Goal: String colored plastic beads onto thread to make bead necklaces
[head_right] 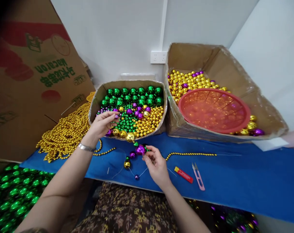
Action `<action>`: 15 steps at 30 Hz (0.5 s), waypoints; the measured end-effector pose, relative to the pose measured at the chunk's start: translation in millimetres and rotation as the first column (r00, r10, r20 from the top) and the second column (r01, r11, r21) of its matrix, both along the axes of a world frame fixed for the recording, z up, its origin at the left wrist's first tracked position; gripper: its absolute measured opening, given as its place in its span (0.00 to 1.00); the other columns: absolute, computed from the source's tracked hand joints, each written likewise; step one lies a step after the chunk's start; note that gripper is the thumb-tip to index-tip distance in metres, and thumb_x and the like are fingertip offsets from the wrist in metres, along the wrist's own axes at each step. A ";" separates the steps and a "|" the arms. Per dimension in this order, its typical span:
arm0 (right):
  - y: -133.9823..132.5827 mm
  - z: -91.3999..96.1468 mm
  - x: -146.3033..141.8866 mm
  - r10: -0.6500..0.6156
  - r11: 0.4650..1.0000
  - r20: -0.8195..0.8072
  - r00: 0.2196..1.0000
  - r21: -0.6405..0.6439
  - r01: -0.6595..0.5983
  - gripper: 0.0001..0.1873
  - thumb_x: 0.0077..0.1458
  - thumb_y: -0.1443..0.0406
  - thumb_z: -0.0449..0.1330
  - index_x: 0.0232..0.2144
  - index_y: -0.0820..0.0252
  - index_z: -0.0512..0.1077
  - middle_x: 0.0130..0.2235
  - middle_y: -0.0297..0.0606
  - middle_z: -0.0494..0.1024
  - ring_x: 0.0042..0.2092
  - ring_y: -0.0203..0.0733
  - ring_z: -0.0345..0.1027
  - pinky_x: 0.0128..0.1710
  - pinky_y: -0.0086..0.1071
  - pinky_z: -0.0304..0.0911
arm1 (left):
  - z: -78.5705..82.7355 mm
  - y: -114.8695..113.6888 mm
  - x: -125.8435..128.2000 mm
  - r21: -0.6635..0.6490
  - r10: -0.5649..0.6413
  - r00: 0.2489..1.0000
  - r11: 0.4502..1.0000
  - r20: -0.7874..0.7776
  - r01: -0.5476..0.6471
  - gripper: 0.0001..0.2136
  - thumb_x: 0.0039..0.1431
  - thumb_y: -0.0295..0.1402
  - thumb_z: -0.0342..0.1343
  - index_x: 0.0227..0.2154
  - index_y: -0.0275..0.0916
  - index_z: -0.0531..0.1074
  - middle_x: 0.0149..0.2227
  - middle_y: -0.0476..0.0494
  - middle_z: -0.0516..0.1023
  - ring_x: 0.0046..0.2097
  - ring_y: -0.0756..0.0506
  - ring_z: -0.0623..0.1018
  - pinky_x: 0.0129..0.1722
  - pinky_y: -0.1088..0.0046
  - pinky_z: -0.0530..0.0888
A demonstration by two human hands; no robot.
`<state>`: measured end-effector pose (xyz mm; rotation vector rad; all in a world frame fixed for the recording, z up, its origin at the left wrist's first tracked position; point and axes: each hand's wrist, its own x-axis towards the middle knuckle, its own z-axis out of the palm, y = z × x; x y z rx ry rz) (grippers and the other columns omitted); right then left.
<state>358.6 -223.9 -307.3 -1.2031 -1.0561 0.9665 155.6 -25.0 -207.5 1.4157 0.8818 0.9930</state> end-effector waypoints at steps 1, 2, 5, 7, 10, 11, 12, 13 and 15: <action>-0.3 0.5 -0.4 -0.004 1.000 0.026 1.000 -0.001 0.004 0.19 0.58 0.57 0.58 0.50 0.55 0.65 0.34 0.35 0.75 0.36 0.39 0.73 0.39 0.33 0.70 | -0.6 -10.2 4.2 -0.087 -0.048 0.993 0.995 0.106 0.057 0.14 0.52 0.39 0.63 0.40 0.38 0.77 0.34 0.44 0.78 0.33 0.51 0.77 0.31 0.77 0.74; -0.6 1.0 -0.5 -0.006 1.000 0.052 0.999 -0.001 0.006 0.19 0.59 0.57 0.58 0.50 0.55 0.65 0.34 0.34 0.75 0.36 0.38 0.73 0.39 0.33 0.70 | -1.6 -19.3 8.0 -0.152 -0.075 0.981 0.983 0.181 0.103 0.14 0.51 0.38 0.64 0.39 0.37 0.76 0.33 0.45 0.77 0.33 0.51 0.77 0.31 0.78 0.74; -1.6 2.8 0.5 -0.011 1.000 0.130 0.991 -0.002 0.011 0.19 0.59 0.58 0.57 0.51 0.55 0.64 0.33 0.33 0.75 0.35 0.37 0.72 0.37 0.30 0.69 | -6.2 -37.9 16.0 -0.256 -0.098 0.950 0.950 0.297 0.178 0.12 0.50 0.35 0.65 0.37 0.37 0.76 0.31 0.46 0.76 0.32 0.52 0.76 0.30 0.78 0.75; -2.2 3.3 1.6 -0.014 1.000 0.163 0.986 -0.003 0.015 0.18 0.59 0.59 0.56 0.51 0.55 0.64 0.33 0.33 0.75 0.35 0.37 0.72 0.37 0.30 0.68 | -9.4 -44.0 19.3 -0.289 -0.093 0.940 0.937 0.328 0.194 0.11 0.50 0.34 0.66 0.36 0.36 0.76 0.30 0.47 0.75 0.32 0.52 0.76 0.29 0.78 0.75; -2.8 2.7 2.6 -0.016 1.000 0.190 0.982 -0.003 0.017 0.18 0.59 0.60 0.56 0.51 0.55 0.64 0.34 0.33 0.75 0.34 0.37 0.73 0.37 0.30 0.68 | -12.2 -48.7 22.4 -0.315 -0.075 0.934 0.929 0.350 0.193 0.12 0.48 0.34 0.67 0.34 0.36 0.75 0.29 0.49 0.75 0.31 0.52 0.76 0.28 0.78 0.75; -2.9 2.4 2.8 -0.017 1.000 0.197 0.980 -0.001 0.017 0.18 0.59 0.60 0.56 0.51 0.55 0.64 0.34 0.33 0.75 0.34 0.36 0.73 0.37 0.30 0.68 | -12.5 -49.7 23.0 -0.318 -0.067 0.933 0.929 0.354 0.187 0.12 0.47 0.34 0.68 0.34 0.36 0.75 0.29 0.49 0.74 0.30 0.52 0.76 0.28 0.78 0.75; -3.0 2.3 3.0 -0.015 1.000 0.204 0.979 0.001 0.016 0.18 0.60 0.60 0.56 0.51 0.55 0.64 0.34 0.33 0.75 0.34 0.36 0.73 0.37 0.29 0.68 | -12.5 -50.5 23.4 -0.317 -0.060 0.933 0.931 0.354 0.181 0.12 0.47 0.34 0.68 0.33 0.36 0.75 0.29 0.49 0.74 0.30 0.52 0.76 0.27 0.78 0.75; -3.2 2.6 3.2 -0.015 1.000 0.214 0.977 0.004 0.015 0.18 0.60 0.60 0.56 0.51 0.55 0.64 0.34 0.33 0.75 0.34 0.36 0.73 0.36 0.29 0.68 | -12.2 -51.3 23.5 -0.312 -0.058 0.935 0.934 0.349 0.175 0.12 0.47 0.35 0.68 0.34 0.36 0.75 0.29 0.49 0.75 0.30 0.52 0.76 0.28 0.78 0.75; -3.5 4.3 3.5 -0.022 1.000 0.254 0.967 0.012 0.020 0.17 0.60 0.60 0.55 0.52 0.55 0.64 0.34 0.33 0.76 0.34 0.37 0.73 0.36 0.29 0.68 | -11.4 -52.5 23.2 -0.279 -0.058 0.948 0.948 0.313 0.150 0.13 0.47 0.35 0.68 0.34 0.36 0.76 0.29 0.49 0.75 0.31 0.52 0.76 0.28 0.78 0.75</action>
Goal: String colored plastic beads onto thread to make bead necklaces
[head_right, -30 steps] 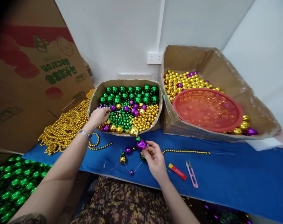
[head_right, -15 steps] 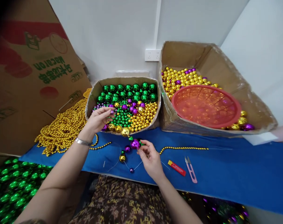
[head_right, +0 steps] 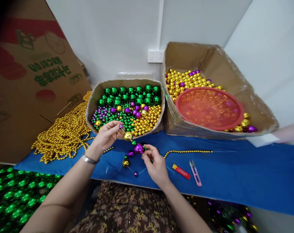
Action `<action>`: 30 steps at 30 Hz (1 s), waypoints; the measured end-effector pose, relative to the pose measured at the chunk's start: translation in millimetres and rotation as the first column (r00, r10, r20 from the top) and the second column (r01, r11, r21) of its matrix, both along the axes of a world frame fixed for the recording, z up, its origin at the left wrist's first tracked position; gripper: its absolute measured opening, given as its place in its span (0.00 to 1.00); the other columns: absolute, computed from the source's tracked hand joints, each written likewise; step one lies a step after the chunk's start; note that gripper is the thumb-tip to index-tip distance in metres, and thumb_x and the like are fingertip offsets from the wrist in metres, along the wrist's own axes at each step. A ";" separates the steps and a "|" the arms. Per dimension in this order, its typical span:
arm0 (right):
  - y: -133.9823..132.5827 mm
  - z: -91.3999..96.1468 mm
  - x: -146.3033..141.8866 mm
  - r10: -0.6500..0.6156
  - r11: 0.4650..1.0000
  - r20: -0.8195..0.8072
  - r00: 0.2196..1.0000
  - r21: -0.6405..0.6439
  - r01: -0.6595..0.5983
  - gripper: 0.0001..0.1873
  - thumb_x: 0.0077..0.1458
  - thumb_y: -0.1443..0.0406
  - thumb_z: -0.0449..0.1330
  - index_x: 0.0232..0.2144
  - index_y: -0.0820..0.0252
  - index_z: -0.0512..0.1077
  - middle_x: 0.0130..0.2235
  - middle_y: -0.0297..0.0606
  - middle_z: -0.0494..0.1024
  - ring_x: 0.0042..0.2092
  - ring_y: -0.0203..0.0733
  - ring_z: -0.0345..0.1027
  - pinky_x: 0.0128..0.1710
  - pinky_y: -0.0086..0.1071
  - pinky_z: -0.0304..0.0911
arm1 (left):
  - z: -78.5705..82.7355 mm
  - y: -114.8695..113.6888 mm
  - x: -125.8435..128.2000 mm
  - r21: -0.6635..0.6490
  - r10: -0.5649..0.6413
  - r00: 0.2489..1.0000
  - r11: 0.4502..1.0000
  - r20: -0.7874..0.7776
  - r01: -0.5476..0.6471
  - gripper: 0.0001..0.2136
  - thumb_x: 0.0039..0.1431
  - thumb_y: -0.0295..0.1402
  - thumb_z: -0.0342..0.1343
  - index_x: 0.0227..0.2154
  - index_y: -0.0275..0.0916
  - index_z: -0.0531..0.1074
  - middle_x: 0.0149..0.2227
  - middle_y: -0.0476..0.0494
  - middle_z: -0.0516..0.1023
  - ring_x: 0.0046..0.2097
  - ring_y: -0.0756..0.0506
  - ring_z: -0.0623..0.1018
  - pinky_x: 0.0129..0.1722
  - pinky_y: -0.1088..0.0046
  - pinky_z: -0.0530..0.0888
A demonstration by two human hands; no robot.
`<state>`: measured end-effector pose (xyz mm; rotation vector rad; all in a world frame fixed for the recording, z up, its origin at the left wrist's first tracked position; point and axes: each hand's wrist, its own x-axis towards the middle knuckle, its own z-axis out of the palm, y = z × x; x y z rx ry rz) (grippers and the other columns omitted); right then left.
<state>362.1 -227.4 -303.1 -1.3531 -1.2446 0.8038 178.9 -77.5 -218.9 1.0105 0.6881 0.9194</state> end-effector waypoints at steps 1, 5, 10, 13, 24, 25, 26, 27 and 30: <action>-0.2 1.4 0.1 -0.011 1.000 0.038 0.999 0.005 0.011 0.17 0.61 0.60 0.55 0.52 0.55 0.65 0.34 0.34 0.76 0.34 0.37 0.73 0.36 0.29 0.68 | 0.5 -0.7 -0.3 0.037 0.011 0.999 0.999 -0.035 -0.010 0.13 0.47 0.35 0.68 0.34 0.36 0.76 0.29 0.49 0.75 0.30 0.53 0.76 0.29 0.78 0.75; -3.2 5.0 -1.2 -0.091 0.995 0.239 0.967 0.064 0.078 0.15 0.62 0.62 0.54 0.50 0.55 0.67 0.34 0.35 0.78 0.35 0.38 0.73 0.41 0.32 0.68 | 1.4 -7.1 -1.0 0.202 0.016 0.979 0.979 -0.204 0.026 0.12 0.45 0.33 0.69 0.33 0.35 0.77 0.29 0.48 0.77 0.28 0.54 0.74 0.28 0.80 0.74; -20.4 -8.3 -1.7 -0.034 0.999 0.279 0.960 -0.011 0.039 0.15 0.62 0.64 0.52 0.52 0.56 0.65 0.37 0.38 0.79 0.38 0.41 0.75 0.42 0.34 0.69 | -3.2 -31.9 2.1 0.288 -0.025 0.952 0.950 -0.304 0.117 0.10 0.48 0.34 0.67 0.33 0.36 0.76 0.31 0.46 0.79 0.30 0.52 0.76 0.30 0.78 0.74; -37.2 -22.6 0.9 -0.037 0.996 0.304 0.952 -0.062 0.058 0.16 0.61 0.65 0.52 0.51 0.56 0.65 0.39 0.39 0.79 0.40 0.42 0.76 0.43 0.36 0.70 | -13.1 -51.7 7.6 0.289 -0.106 0.925 0.932 -0.364 0.220 0.09 0.52 0.36 0.64 0.33 0.36 0.76 0.31 0.44 0.79 0.30 0.50 0.76 0.30 0.76 0.74; -56.3 -18.5 27.0 0.005 0.998 0.530 0.848 -0.062 0.033 0.19 0.59 0.70 0.50 0.52 0.56 0.67 0.49 0.43 0.75 0.49 0.44 0.72 0.49 0.39 0.69 | -20.1 -76.7 36.6 0.660 0.039 0.904 0.697 -0.426 0.282 0.07 0.61 0.34 0.54 0.33 0.38 0.75 0.34 0.43 0.79 0.36 0.48 0.76 0.37 0.72 0.73; -53.5 -8.7 29.1 -0.017 0.999 0.512 0.859 -0.035 0.041 0.18 0.60 0.69 0.50 0.52 0.55 0.68 0.49 0.42 0.75 0.50 0.44 0.71 0.49 0.38 0.68 | -12.3 -75.7 39.5 0.685 0.050 0.910 0.676 -0.413 0.273 0.07 0.61 0.34 0.54 0.33 0.37 0.74 0.34 0.43 0.79 0.36 0.48 0.76 0.37 0.71 0.73; -49.9 1.4 30.1 -0.036 0.999 0.481 0.876 -0.008 0.046 0.18 0.62 0.67 0.50 0.52 0.55 0.68 0.48 0.42 0.76 0.49 0.44 0.72 0.49 0.38 0.68 | -3.9 -74.8 42.7 0.706 0.056 0.917 0.657 -0.395 0.264 0.07 0.61 0.33 0.54 0.33 0.37 0.74 0.33 0.43 0.79 0.36 0.48 0.76 0.37 0.71 0.74; -45.9 11.3 30.0 -0.049 0.999 0.447 0.893 0.018 0.046 0.17 0.62 0.66 0.50 0.53 0.54 0.68 0.48 0.41 0.76 0.48 0.43 0.72 0.49 0.38 0.68 | 4.9 -74.0 46.1 0.723 0.054 0.924 0.640 -0.378 0.259 0.06 0.61 0.33 0.54 0.33 0.37 0.74 0.33 0.44 0.78 0.36 0.48 0.76 0.37 0.71 0.74; -34.1 33.4 24.9 -0.031 0.998 0.386 0.922 0.067 0.006 0.16 0.63 0.62 0.51 0.52 0.54 0.68 0.47 0.40 0.77 0.46 0.43 0.73 0.47 0.37 0.69 | 31.0 -72.7 54.8 0.741 0.033 0.943 0.628 -0.331 0.238 0.06 0.61 0.33 0.54 0.33 0.38 0.74 0.33 0.44 0.78 0.36 0.48 0.76 0.37 0.70 0.74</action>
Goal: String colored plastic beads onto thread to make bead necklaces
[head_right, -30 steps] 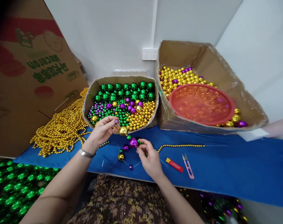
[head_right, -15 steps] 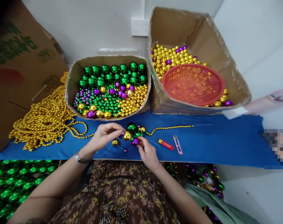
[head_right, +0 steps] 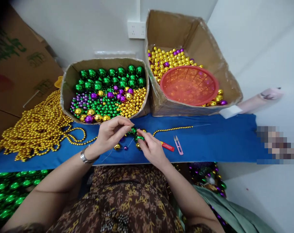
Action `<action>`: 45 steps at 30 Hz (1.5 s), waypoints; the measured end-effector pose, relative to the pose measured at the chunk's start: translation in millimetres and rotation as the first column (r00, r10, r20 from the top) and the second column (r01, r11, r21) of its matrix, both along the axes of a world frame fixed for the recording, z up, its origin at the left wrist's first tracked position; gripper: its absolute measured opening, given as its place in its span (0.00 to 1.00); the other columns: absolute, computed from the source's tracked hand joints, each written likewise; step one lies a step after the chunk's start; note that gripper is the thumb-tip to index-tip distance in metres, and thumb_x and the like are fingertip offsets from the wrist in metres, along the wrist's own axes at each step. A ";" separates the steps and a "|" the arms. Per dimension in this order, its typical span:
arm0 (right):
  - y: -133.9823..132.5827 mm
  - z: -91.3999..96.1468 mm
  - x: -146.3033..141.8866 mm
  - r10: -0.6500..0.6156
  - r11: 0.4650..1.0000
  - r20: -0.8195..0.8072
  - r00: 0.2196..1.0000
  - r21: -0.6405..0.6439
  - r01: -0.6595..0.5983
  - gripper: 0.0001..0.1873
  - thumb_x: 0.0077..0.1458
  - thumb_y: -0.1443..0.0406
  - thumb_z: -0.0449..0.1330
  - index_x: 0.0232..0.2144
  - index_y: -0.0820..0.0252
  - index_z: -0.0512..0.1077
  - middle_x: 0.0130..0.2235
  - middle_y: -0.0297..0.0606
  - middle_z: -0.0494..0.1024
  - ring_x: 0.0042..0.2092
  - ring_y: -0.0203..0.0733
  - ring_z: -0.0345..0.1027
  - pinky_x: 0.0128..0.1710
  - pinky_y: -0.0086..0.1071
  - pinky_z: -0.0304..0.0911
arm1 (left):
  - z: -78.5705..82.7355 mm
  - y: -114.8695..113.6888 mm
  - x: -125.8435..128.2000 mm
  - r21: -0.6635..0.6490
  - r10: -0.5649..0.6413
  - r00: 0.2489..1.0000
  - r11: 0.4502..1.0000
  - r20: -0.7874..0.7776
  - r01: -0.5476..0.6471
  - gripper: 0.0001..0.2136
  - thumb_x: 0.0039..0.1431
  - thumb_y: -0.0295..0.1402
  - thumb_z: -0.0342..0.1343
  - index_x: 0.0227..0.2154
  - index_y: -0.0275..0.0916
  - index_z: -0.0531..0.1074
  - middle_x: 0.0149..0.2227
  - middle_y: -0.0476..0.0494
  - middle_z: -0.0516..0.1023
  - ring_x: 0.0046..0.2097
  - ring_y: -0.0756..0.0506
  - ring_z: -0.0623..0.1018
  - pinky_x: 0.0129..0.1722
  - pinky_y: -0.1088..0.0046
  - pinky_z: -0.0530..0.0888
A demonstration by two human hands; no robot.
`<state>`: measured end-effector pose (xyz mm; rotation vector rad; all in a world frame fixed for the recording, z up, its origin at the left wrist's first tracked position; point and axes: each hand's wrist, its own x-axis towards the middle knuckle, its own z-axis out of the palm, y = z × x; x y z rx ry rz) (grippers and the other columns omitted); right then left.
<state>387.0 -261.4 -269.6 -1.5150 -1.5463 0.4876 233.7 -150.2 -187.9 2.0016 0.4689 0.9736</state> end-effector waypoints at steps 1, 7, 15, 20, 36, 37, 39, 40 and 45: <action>2.8 3.9 -2.0 0.023 1.000 -0.016 1.000 -0.001 -0.023 0.15 0.64 0.62 0.51 0.50 0.54 0.70 0.45 0.39 0.78 0.43 0.42 0.74 0.45 0.36 0.69 | 7.3 0.1 1.7 -0.019 0.008 1.000 1.000 0.023 -0.007 0.05 0.60 0.33 0.55 0.33 0.38 0.74 0.33 0.45 0.77 0.35 0.48 0.76 0.37 0.70 0.74; 6.8 9.9 -1.6 0.012 0.998 -0.187 0.982 -0.061 -0.024 0.15 0.64 0.58 0.50 0.41 0.56 0.73 0.29 0.34 0.77 0.25 0.34 0.69 0.27 0.28 0.66 | -2.4 -1.2 1.9 -0.264 0.078 0.976 0.964 0.205 -0.021 0.10 0.61 0.37 0.55 0.42 0.40 0.71 0.42 0.42 0.76 0.39 0.47 0.77 0.40 0.69 0.75; 6.6 32.3 4.0 -0.034 0.999 -0.323 0.946 -0.013 0.032 0.15 0.63 0.56 0.51 0.39 0.57 0.73 0.23 0.29 0.68 0.25 0.33 0.65 0.27 0.27 0.63 | -102.1 -21.9 26.0 -0.064 -0.392 0.868 0.918 -0.306 0.392 0.13 0.60 0.42 0.54 0.38 0.37 0.71 0.38 0.42 0.76 0.41 0.43 0.75 0.46 0.65 0.70; -0.9 39.5 31.8 -0.187 0.974 -0.485 0.855 0.022 0.225 0.14 0.62 0.55 0.55 0.38 0.58 0.73 0.21 0.28 0.64 0.22 0.31 0.60 0.22 0.25 0.58 | -109.9 -30.1 18.9 0.310 -0.127 0.766 0.864 -0.630 0.398 0.10 0.64 0.36 0.47 0.39 0.39 0.71 0.33 0.44 0.74 0.38 0.44 0.74 0.57 0.52 0.59; -2.0 76.4 104.9 -0.295 0.597 -0.727 0.620 0.367 0.714 0.16 0.50 0.56 0.66 0.32 0.63 0.70 0.18 0.25 0.65 0.19 0.27 0.56 0.17 0.22 0.55 | -88.9 11.9 -71.9 0.571 0.517 0.253 0.783 -0.818 0.247 0.12 0.59 0.20 0.43 0.36 0.35 0.72 0.34 0.35 0.74 0.37 0.37 0.73 0.37 0.56 0.64; -1.1 76.0 101.7 -0.286 0.611 -0.726 0.626 0.364 0.702 0.16 0.50 0.56 0.66 0.32 0.64 0.70 0.18 0.25 0.65 0.19 0.27 0.56 0.17 0.22 0.55 | -84.7 16.0 -77.8 0.590 0.549 0.222 0.775 -0.806 0.228 0.12 0.60 0.20 0.43 0.35 0.34 0.72 0.34 0.34 0.74 0.37 0.36 0.73 0.37 0.55 0.64; 0.8 73.7 93.7 -0.278 0.652 -0.719 0.637 0.345 0.675 0.16 0.51 0.56 0.66 0.32 0.64 0.71 0.18 0.25 0.66 0.19 0.27 0.57 0.18 0.23 0.56 | -76.8 21.6 -87.0 0.626 0.606 0.159 0.759 -0.780 0.178 0.12 0.60 0.20 0.42 0.35 0.33 0.72 0.34 0.33 0.73 0.38 0.34 0.73 0.38 0.54 0.65; 1.7 72.2 90.0 -0.283 0.669 -0.712 0.643 0.334 0.664 0.16 0.52 0.56 0.65 0.32 0.64 0.71 0.19 0.25 0.66 0.19 0.27 0.58 0.18 0.23 0.57 | -73.7 22.1 -89.7 0.639 0.623 0.142 0.753 -0.769 0.158 0.12 0.60 0.21 0.42 0.36 0.32 0.72 0.34 0.33 0.73 0.39 0.34 0.73 0.38 0.54 0.65; 4.8 68.0 84.2 -0.286 0.665 -0.704 0.650 0.343 0.664 0.15 0.53 0.56 0.64 0.32 0.64 0.71 0.18 0.25 0.66 0.18 0.26 0.57 0.17 0.22 0.56 | -80.8 3.7 -83.8 0.599 0.504 0.356 0.763 -0.787 0.244 0.20 0.59 0.34 0.53 0.54 0.35 0.66 0.51 0.31 0.71 0.50 0.32 0.70 0.51 0.49 0.64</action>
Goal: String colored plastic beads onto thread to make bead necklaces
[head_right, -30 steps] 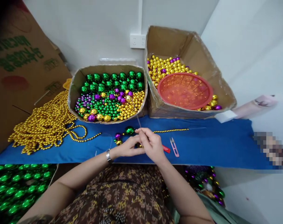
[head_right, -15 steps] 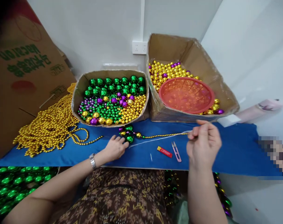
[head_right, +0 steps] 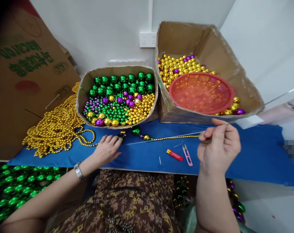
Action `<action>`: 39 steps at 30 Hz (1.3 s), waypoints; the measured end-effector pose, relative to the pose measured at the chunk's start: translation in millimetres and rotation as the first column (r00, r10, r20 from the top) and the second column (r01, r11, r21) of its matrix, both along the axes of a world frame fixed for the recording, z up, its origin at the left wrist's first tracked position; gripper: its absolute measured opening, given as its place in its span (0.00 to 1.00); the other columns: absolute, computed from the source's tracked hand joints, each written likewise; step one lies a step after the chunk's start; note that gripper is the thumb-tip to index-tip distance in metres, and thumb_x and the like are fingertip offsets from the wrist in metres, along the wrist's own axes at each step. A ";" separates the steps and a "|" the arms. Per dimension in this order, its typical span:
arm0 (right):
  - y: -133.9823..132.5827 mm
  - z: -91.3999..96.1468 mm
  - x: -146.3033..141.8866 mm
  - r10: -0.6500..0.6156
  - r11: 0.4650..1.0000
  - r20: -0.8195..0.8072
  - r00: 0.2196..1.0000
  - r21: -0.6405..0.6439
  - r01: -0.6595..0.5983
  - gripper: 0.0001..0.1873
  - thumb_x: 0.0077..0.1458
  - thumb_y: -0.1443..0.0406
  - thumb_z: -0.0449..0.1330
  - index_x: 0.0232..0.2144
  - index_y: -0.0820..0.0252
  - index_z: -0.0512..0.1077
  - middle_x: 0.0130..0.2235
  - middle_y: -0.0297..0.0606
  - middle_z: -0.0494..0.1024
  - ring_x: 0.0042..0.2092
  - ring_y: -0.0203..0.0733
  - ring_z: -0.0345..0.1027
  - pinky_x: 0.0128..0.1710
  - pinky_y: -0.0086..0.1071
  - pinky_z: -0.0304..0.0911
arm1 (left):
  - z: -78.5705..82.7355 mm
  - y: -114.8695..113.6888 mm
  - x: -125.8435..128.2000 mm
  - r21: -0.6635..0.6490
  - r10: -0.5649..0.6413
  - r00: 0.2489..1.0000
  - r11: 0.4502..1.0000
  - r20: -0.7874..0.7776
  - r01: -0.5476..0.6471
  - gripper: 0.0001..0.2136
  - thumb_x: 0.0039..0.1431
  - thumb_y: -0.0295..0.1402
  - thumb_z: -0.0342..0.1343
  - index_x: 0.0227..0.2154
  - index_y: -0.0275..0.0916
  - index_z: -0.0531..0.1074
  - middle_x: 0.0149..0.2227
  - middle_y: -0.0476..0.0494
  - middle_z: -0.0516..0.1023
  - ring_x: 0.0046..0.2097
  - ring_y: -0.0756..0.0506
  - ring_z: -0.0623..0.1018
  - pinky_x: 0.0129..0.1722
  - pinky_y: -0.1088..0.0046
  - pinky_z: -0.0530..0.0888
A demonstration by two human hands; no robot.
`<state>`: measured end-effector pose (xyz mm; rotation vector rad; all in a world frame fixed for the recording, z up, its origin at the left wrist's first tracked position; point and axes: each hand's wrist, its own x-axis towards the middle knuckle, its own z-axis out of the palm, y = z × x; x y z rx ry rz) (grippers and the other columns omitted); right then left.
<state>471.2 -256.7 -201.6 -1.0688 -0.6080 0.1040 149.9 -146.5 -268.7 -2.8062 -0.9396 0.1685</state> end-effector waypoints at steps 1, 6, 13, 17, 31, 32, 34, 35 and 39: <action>0.3 0.4 1.4 -0.002 1.000 0.002 1.000 0.015 0.002 0.14 0.53 0.57 0.64 0.32 0.64 0.71 0.18 0.25 0.66 0.18 0.26 0.57 0.17 0.22 0.56 | -6.3 -4.0 3.2 -0.030 -0.086 0.996 0.996 0.030 0.087 0.22 0.59 0.36 0.54 0.56 0.38 0.64 0.55 0.32 0.68 0.53 0.32 0.68 0.54 0.48 0.62; -1.9 7.0 17.3 -0.069 0.995 0.041 0.997 0.079 0.066 0.13 0.53 0.59 0.64 0.33 0.65 0.71 0.18 0.26 0.67 0.18 0.28 0.57 0.17 0.23 0.57 | -39.2 1.3 10.4 -0.094 -0.223 0.971 0.969 0.085 0.230 0.16 0.61 0.39 0.51 0.50 0.40 0.70 0.53 0.35 0.72 0.58 0.32 0.65 0.60 0.43 0.53; -5.6 5.6 17.5 -0.096 0.995 0.029 0.995 0.042 0.094 0.14 0.54 0.58 0.64 0.34 0.65 0.72 0.19 0.26 0.66 0.19 0.29 0.58 0.18 0.24 0.58 | -20.1 25.6 13.4 0.040 0.000 0.983 0.999 0.186 -0.007 0.26 0.59 0.52 0.49 0.46 0.32 0.72 0.41 0.27 0.76 0.48 0.31 0.73 0.49 0.46 0.66; -3.3 -11.0 -9.0 0.047 0.976 0.063 0.997 -0.216 -0.033 0.14 0.59 0.56 0.59 0.39 0.63 0.73 0.22 0.28 0.67 0.22 0.29 0.61 0.22 0.24 0.59 | 25.6 39.6 43.8 -0.095 -0.067 0.923 0.989 0.378 0.110 0.19 0.65 0.46 0.45 0.33 0.37 0.73 0.29 0.42 0.76 0.31 0.46 0.75 0.31 0.71 0.69; 16.9 -60.0 -59.9 0.495 0.749 0.292 0.819 -0.621 -0.231 0.16 0.64 0.59 0.50 0.48 0.60 0.70 0.23 0.31 0.72 0.23 0.34 0.69 0.24 0.24 0.65 | 47.5 236.3 162.0 -0.291 0.424 0.805 0.900 0.414 -0.324 0.20 0.58 0.38 0.55 0.53 0.39 0.69 0.52 0.32 0.69 0.51 0.35 0.73 0.50 0.58 0.69; 18.4 -61.8 -61.5 0.505 0.745 0.302 0.809 -0.625 -0.232 0.16 0.64 0.59 0.49 0.47 0.59 0.71 0.23 0.31 0.73 0.23 0.34 0.69 0.23 0.23 0.65 | 45.6 237.8 161.2 -0.300 0.433 0.804 0.895 0.408 -0.329 0.19 0.58 0.37 0.55 0.53 0.39 0.69 0.52 0.32 0.68 0.50 0.35 0.73 0.50 0.58 0.69; 21.5 -65.0 -65.1 0.528 0.734 0.309 0.791 -0.634 -0.243 0.16 0.64 0.60 0.49 0.47 0.59 0.71 0.23 0.31 0.73 0.23 0.34 0.70 0.24 0.23 0.65 | 44.4 240.5 158.3 -0.325 0.440 0.803 0.888 0.402 -0.324 0.19 0.58 0.36 0.55 0.52 0.40 0.69 0.52 0.33 0.68 0.50 0.36 0.74 0.50 0.59 0.69; 23.0 -66.4 -67.2 0.539 0.730 0.311 0.783 -0.636 -0.250 0.16 0.65 0.60 0.49 0.47 0.59 0.71 0.23 0.31 0.74 0.23 0.34 0.70 0.24 0.23 0.65 | 45.2 242.0 156.6 -0.340 0.438 0.804 0.887 0.403 -0.312 0.19 0.57 0.36 0.55 0.52 0.40 0.70 0.51 0.34 0.69 0.50 0.37 0.74 0.50 0.60 0.69; 24.8 -69.0 -75.3 0.558 0.726 0.339 0.757 -0.641 -0.248 0.16 0.65 0.60 0.48 0.47 0.59 0.71 0.23 0.31 0.75 0.24 0.35 0.71 0.24 0.23 0.65 | 54.2 243.3 151.1 -0.398 0.414 0.790 0.886 0.453 -0.236 0.22 0.50 0.35 0.63 0.49 0.39 0.71 0.46 0.37 0.74 0.50 0.37 0.74 0.51 0.62 0.69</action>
